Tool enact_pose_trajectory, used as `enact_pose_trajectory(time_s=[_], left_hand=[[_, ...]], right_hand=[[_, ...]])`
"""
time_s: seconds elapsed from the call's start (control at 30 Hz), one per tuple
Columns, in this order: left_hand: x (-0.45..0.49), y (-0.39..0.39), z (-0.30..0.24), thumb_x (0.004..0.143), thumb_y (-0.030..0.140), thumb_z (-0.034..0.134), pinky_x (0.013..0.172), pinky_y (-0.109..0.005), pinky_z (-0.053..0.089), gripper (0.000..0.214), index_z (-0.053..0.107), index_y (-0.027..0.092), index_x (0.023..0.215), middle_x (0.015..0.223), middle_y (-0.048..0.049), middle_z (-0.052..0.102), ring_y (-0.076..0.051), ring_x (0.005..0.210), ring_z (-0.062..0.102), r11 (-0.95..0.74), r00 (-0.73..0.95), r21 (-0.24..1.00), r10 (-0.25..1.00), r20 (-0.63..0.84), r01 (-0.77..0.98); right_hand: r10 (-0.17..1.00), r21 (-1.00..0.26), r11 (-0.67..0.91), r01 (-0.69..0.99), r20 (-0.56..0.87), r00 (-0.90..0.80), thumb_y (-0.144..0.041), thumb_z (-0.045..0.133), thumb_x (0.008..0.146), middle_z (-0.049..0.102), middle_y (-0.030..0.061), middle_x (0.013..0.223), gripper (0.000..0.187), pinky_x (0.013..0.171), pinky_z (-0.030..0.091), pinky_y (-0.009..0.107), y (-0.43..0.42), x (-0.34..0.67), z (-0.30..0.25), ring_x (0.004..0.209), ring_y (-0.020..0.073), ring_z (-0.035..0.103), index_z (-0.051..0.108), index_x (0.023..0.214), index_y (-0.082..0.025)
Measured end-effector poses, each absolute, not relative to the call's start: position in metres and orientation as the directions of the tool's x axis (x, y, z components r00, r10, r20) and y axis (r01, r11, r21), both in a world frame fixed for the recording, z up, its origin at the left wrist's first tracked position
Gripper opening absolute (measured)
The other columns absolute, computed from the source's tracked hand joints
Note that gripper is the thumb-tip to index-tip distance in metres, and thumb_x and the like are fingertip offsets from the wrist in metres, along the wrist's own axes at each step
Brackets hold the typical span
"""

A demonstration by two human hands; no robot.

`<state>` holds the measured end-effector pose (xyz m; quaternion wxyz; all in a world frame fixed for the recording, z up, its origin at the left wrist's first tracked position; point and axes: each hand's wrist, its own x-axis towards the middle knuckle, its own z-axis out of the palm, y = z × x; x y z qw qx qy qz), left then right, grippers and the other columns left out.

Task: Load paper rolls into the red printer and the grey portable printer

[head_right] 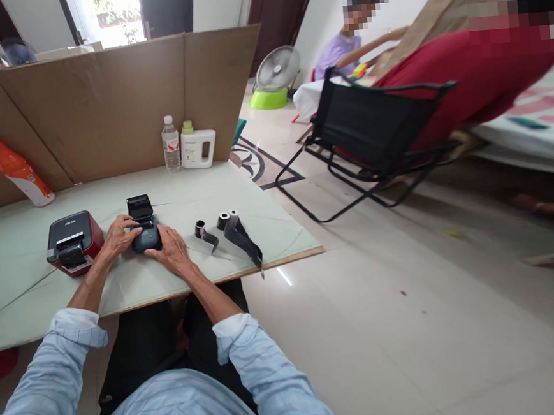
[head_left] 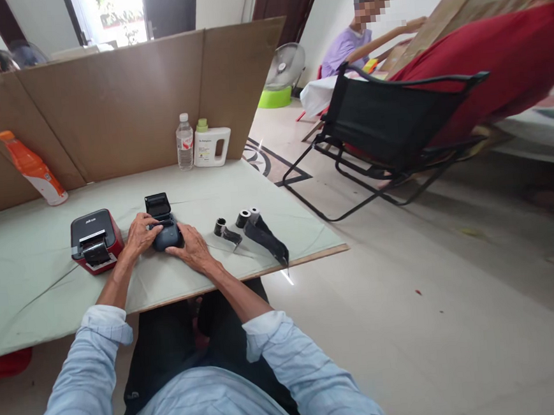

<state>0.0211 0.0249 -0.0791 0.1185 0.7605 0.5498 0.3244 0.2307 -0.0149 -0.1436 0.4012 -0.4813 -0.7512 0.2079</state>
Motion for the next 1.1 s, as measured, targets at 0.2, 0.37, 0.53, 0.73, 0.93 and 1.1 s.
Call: enact_pose_trajectory(time_s=[0.2, 0.37, 0.53, 0.73, 0.93, 1.1], left_hand=[[0.023, 0.027, -0.077, 0.089, 0.03, 0.07, 0.106, -0.042, 0.057, 0.012, 0.08, 0.022, 0.091, 0.114, -0.0079, 0.073, -0.025, 0.11, 0.07, -0.353, 0.131, 0.569, 0.91, 0.393, 0.743], [0.028, 0.026, -0.073, 0.091, 0.027, 0.066, 0.107, -0.042, 0.056, 0.012, 0.078, 0.023, 0.09, 0.114, -0.0078, 0.077, -0.024, 0.11, 0.071, -0.398, 0.148, 0.579, 0.891, 0.43, 0.712], [0.031, 0.02, -0.074, 0.095, 0.028, 0.063, 0.104, -0.04, 0.057, 0.015, 0.077, 0.023, 0.091, 0.108, -0.007, 0.079, -0.024, 0.106, 0.072, -0.432, 0.184, 0.572, 0.879, 0.441, 0.697], [0.029, 0.014, -0.081, 0.096, 0.028, 0.063, 0.107, -0.041, 0.054, 0.016, 0.076, 0.023, 0.089, 0.109, -0.0076, 0.08, -0.024, 0.107, 0.072, -0.472, 0.22, 0.535, 0.856, 0.467, 0.701], [0.026, 0.012, -0.083, 0.093, 0.028, 0.066, 0.108, -0.045, 0.055, 0.012, 0.077, 0.023, 0.09, 0.11, -0.0083, 0.082, -0.026, 0.109, 0.073, -0.489, 0.247, 0.522, 0.85, 0.465, 0.699], [0.029, 0.012, -0.075, 0.096, 0.03, 0.062, 0.111, -0.045, 0.053, 0.02, 0.078, 0.024, 0.085, 0.107, -0.008, 0.083, -0.025, 0.108, 0.073, -0.478, 0.24, 0.535, 0.858, 0.453, 0.697]], right_hand=[[0.888, -0.699, 0.455, 0.552, 0.407, -0.216, -0.045, 0.086, 0.084, 0.064, 0.0172, 0.142, 0.083, 0.113, 0.049, 0.053, -0.015, 0.231, -0.144, 0.131, 0.036, 0.059, 0.05, 0.155, -0.02], [0.889, -0.699, 0.451, 0.555, 0.404, -0.214, -0.046, 0.085, 0.085, 0.064, 0.0166, 0.141, 0.084, 0.114, 0.049, 0.054, -0.014, 0.231, -0.143, 0.131, 0.0361, 0.059, 0.05, 0.157, -0.021], [0.889, -0.705, 0.451, 0.547, 0.411, -0.203, -0.047, 0.085, 0.085, 0.063, 0.0181, 0.143, 0.085, 0.115, 0.049, 0.055, -0.013, 0.231, -0.145, 0.132, 0.037, 0.059, 0.05, 0.157, -0.019], [0.842, -0.721, 0.524, 0.454, 0.518, -0.151, -0.04, 0.069, 0.098, 0.065, 0.0164, 0.139, 0.06, 0.114, 0.051, 0.05, -0.016, 0.232, -0.141, 0.128, 0.0319, 0.061, 0.054, 0.153, -0.02], [0.788, -0.648, 0.597, 0.472, 0.585, -0.192, -0.022, 0.059, 0.099, 0.066, 0.0149, 0.14, 0.046, 0.119, 0.046, 0.049, 0.001, 0.224, -0.117, 0.131, 0.0298, 0.058, 0.062, 0.145, -0.021], [0.81, -0.588, 0.575, 0.569, 0.508, -0.294, -0.018, 0.064, 0.097, 0.073, 0.0114, 0.123, 0.03, 0.11, 0.049, 0.048, 0.022, 0.219, -0.097, 0.115, 0.0291, 0.063, 0.075, 0.125, -0.023]])
